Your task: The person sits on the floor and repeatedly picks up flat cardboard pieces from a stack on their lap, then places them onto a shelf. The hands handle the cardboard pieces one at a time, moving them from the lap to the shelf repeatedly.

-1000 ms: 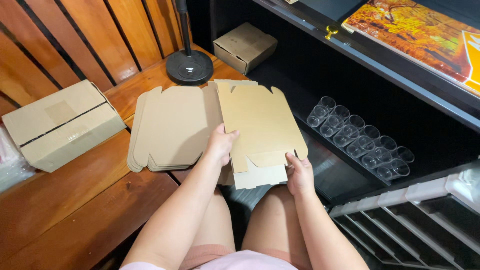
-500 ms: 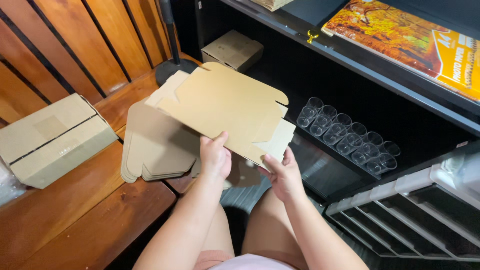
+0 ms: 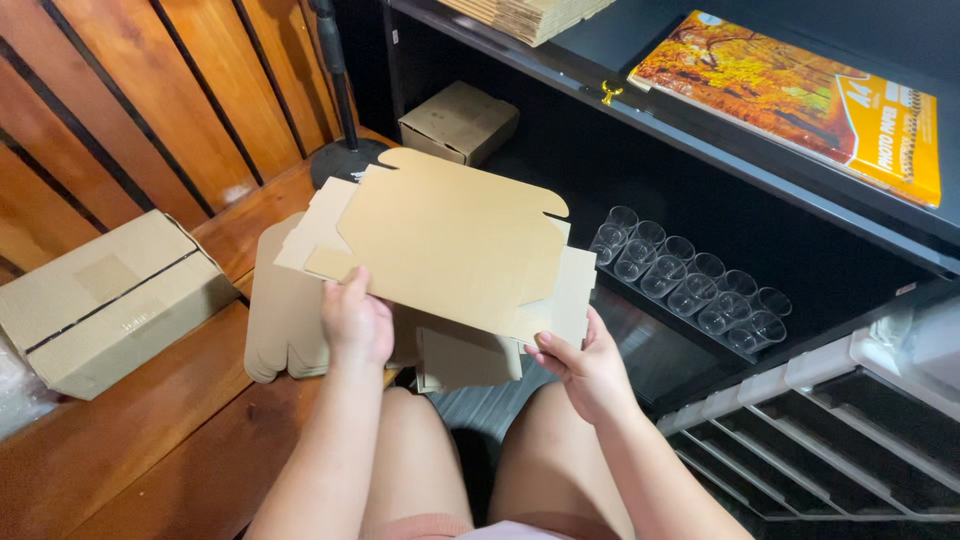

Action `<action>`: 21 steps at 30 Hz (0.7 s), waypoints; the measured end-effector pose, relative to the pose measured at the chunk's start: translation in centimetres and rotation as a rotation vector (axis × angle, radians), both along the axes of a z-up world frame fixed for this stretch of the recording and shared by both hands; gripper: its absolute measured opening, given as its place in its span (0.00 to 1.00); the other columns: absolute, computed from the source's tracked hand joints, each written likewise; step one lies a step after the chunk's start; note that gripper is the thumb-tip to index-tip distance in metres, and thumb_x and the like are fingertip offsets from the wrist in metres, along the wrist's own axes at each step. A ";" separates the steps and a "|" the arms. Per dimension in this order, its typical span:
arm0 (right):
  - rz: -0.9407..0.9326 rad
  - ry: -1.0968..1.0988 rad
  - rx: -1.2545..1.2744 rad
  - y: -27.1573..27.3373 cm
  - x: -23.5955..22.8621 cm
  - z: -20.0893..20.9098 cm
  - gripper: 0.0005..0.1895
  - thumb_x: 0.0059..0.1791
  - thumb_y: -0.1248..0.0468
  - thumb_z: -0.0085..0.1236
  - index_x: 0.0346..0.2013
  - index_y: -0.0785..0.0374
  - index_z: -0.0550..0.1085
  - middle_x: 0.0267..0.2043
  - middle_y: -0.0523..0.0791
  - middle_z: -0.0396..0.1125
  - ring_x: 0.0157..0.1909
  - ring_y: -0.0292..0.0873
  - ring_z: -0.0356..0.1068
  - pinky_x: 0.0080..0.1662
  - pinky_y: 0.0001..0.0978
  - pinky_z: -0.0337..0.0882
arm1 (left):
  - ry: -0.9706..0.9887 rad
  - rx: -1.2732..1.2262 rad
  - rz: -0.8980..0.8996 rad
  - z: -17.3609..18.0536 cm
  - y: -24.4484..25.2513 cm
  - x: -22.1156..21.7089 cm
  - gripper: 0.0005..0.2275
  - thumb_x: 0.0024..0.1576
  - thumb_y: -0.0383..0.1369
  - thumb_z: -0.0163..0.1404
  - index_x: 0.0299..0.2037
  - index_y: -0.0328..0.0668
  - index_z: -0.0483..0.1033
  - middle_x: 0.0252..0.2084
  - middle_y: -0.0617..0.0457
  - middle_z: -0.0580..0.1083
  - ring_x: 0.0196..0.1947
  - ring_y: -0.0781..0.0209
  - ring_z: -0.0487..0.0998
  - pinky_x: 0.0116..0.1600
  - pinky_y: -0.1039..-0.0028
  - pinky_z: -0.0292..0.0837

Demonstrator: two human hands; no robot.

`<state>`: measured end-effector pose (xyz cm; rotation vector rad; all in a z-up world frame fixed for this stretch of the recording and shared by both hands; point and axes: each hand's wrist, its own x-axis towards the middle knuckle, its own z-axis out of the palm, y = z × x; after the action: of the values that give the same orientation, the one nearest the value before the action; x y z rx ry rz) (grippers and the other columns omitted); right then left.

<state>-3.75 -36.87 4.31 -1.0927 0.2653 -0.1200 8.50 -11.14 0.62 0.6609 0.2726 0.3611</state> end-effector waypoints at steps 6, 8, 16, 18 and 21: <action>-0.065 -0.060 -0.110 -1.9 -1.8 3.0 0.35 0.42 0.80 0.65 0.63 0.64 0.67 0.37 0.57 0.75 0.31 0.54 0.79 0.33 0.38 0.82 | 0.021 0.056 -0.159 5.3 2.1 -5.1 0.14 0.67 0.26 0.42 0.62 0.52 0.62 0.63 0.48 0.72 0.64 0.47 0.75 0.70 0.49 0.70; -0.090 -0.084 -0.123 -2.7 -2.6 4.3 0.36 0.41 0.80 0.65 0.63 0.65 0.68 0.36 0.58 0.75 0.30 0.54 0.79 0.33 0.40 0.82 | 0.021 0.072 -0.199 7.7 1.6 -7.1 0.14 0.67 0.26 0.41 0.61 0.52 0.62 0.62 0.47 0.72 0.64 0.46 0.74 0.70 0.48 0.68; -0.196 -0.135 -0.275 -9.3 -5.8 10.8 0.30 0.42 0.72 0.64 0.60 0.65 0.69 0.45 0.53 0.73 0.33 0.44 0.73 0.33 0.28 0.75 | -0.055 0.174 -0.364 12.7 0.1 -9.6 0.08 0.66 0.24 0.43 0.51 0.37 0.72 0.37 0.46 0.73 0.35 0.60 0.73 0.60 0.45 0.78; -0.284 -0.262 -0.344 -11.1 -6.5 12.9 0.30 0.43 0.71 0.63 0.60 0.66 0.70 0.36 0.47 0.70 0.25 0.34 0.66 0.29 0.19 0.70 | -0.115 0.257 -0.415 14.7 -1.3 -9.7 0.10 0.66 0.23 0.44 0.30 0.36 0.64 0.32 0.42 0.72 0.42 0.45 0.81 0.55 0.49 0.83; -0.382 -0.304 -0.387 -13.9 -6.7 15.7 0.33 0.43 0.70 0.63 0.65 0.64 0.69 0.42 0.47 0.72 0.28 0.36 0.70 0.33 0.19 0.74 | -0.207 0.278 -0.545 18.1 -4.1 -8.1 0.08 0.66 0.20 0.44 0.32 0.31 0.66 0.37 0.41 0.73 0.40 0.52 0.79 0.52 0.59 0.85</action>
<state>-10.43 -50.78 20.03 -1.3772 0.1774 -0.6963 0.41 -15.28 18.67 0.9315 -0.1624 -0.0600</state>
